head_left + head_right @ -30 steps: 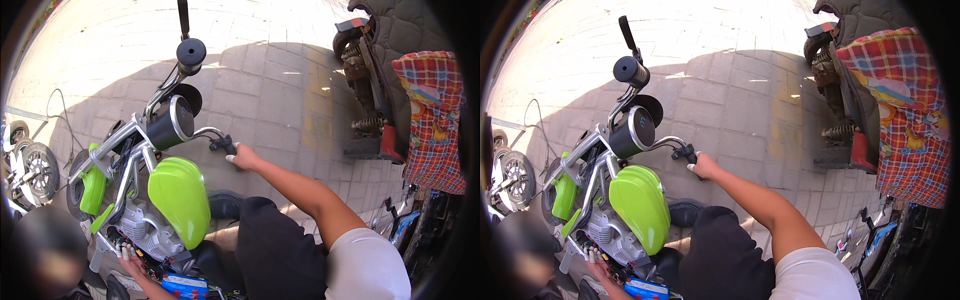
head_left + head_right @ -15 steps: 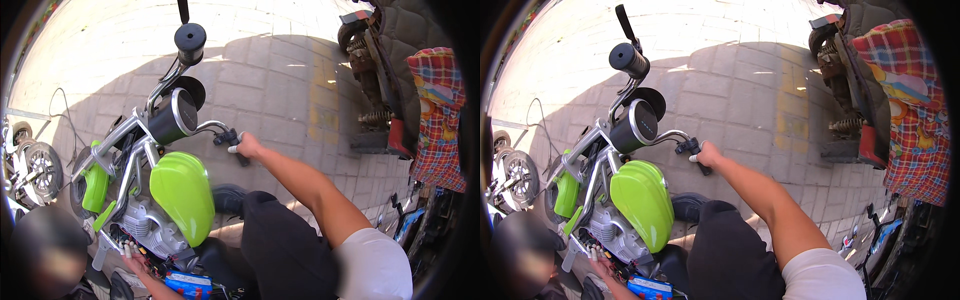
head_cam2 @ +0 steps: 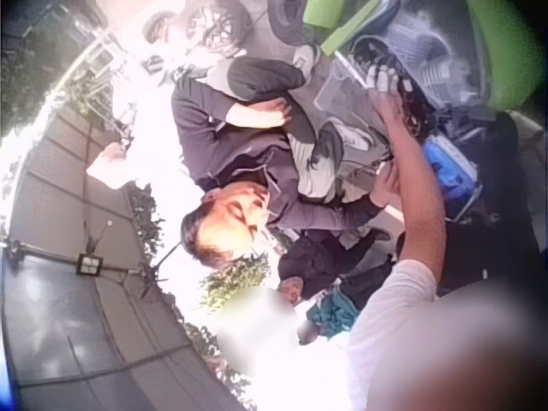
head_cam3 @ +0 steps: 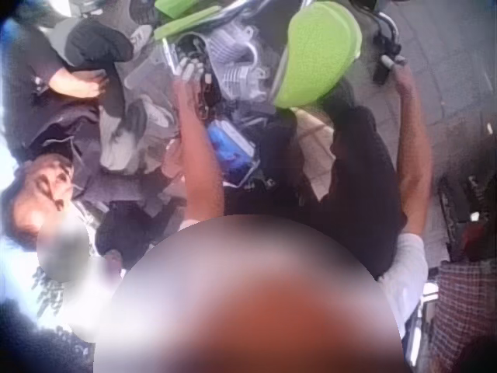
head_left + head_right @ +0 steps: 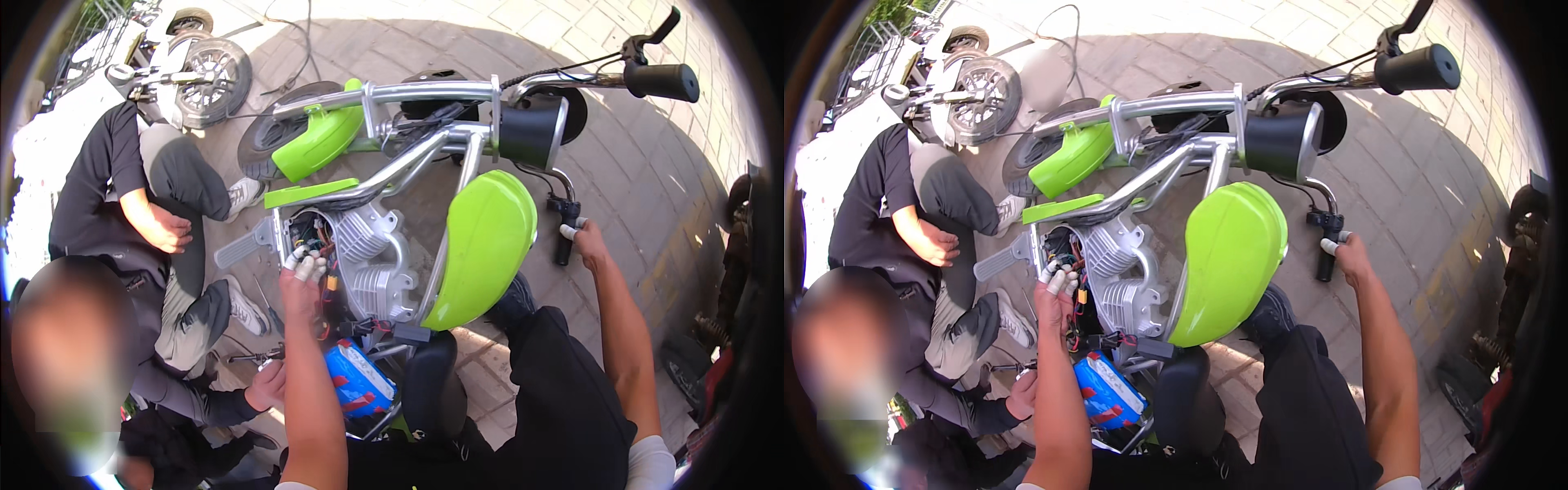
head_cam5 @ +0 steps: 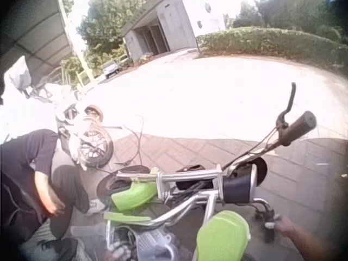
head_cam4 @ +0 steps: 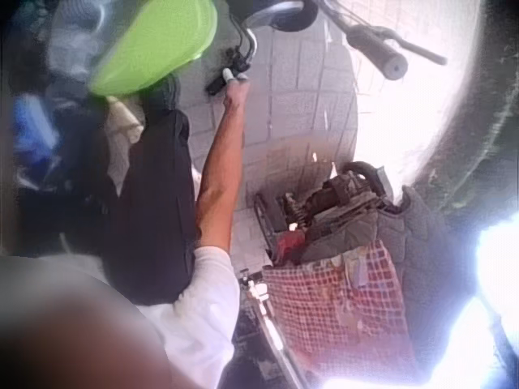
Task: The person works on the wiring of a green electric scooter with the seat removed, connecting and testing wires near the motor and battery. They repeatedly test the throttle response by twisting the right handlebar grip while observing the digital display. A bystander holds a remote control nearby.
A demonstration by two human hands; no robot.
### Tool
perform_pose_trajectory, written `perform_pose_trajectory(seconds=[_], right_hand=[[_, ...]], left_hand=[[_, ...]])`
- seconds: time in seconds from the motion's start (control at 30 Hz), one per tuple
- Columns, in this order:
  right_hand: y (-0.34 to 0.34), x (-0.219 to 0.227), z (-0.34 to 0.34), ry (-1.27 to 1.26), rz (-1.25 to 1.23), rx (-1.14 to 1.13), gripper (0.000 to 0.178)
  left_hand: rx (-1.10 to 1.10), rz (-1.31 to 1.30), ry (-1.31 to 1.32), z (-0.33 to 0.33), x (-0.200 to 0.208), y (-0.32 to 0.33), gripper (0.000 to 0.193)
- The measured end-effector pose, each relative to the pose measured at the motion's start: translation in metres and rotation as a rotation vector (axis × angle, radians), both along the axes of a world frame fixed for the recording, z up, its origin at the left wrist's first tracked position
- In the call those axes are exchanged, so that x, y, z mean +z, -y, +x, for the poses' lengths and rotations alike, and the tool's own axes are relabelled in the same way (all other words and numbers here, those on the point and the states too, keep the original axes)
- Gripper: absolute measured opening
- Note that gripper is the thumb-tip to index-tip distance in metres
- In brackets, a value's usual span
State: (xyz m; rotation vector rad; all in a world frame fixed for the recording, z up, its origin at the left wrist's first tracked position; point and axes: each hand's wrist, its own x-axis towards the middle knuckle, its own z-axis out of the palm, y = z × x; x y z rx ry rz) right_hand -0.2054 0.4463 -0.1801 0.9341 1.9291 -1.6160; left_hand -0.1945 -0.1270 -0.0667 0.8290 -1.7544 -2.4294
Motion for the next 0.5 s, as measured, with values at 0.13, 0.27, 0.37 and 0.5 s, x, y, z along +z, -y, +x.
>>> perform_pose_trajectory(seconds=[0.13, 0.27, 0.37, 0.5], right_hand=[[0.018, -0.007, 0.000, -0.090, 0.360, -0.032, 0.035], [0.011, 0.018, -0.004, 0.063, 0.212, 0.027, 0.037], [-0.015, 0.035, -0.010, -0.212, 0.450, 0.226, 0.042], [0.036, 0.161, -0.048, -0.506, 0.528, 0.310, 0.040]], left_hand=[[-0.047, -0.008, -0.011, 0.001, -0.001, -0.005, 0.026], [-0.057, -0.011, 0.019, 0.006, 0.002, -0.010, 0.026], [-0.072, 0.012, 0.004, 0.002, 0.002, -0.015, 0.026], [-0.039, 0.030, 0.053, 0.006, 0.009, -0.014, 0.025]])
